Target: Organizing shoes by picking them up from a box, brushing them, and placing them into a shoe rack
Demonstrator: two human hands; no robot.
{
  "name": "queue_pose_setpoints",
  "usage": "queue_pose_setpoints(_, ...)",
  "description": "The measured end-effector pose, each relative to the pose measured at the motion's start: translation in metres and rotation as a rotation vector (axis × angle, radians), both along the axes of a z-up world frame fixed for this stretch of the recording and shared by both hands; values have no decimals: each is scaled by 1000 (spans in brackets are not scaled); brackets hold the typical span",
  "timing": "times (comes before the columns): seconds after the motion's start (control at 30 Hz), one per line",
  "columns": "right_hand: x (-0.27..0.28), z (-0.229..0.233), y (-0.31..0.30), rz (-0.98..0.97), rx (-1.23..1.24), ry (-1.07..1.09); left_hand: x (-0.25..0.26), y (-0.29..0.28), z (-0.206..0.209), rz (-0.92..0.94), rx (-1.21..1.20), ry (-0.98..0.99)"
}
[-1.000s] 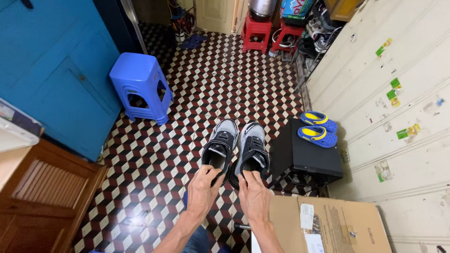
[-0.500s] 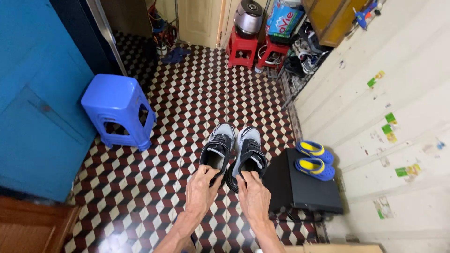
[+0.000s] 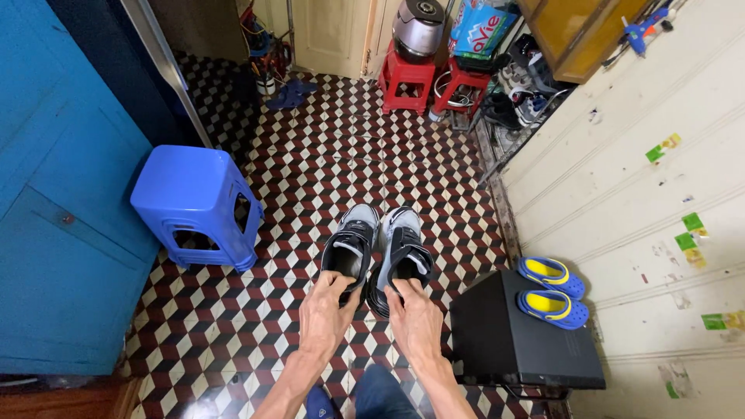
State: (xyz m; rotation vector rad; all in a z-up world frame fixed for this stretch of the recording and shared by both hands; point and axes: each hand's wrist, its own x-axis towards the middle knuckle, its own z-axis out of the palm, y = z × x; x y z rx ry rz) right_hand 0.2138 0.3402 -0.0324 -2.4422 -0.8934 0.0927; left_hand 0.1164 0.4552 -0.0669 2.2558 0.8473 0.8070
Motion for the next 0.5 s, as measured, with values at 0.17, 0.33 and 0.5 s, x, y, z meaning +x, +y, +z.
queue_pose_setpoints(0.17, 23, -14, 32, -4, -1, 13, 19, 33, -7, 1, -24, 20)
queue_pose_setpoints(0.33, 61, -18, 72, -26, -21, 45, 60, 76, -10, -32, 12, 6)
queue_pose_setpoints(0.5, 119, -27, 119, -15, 41, -2, 119, 126, -15, -57, 34, 54)
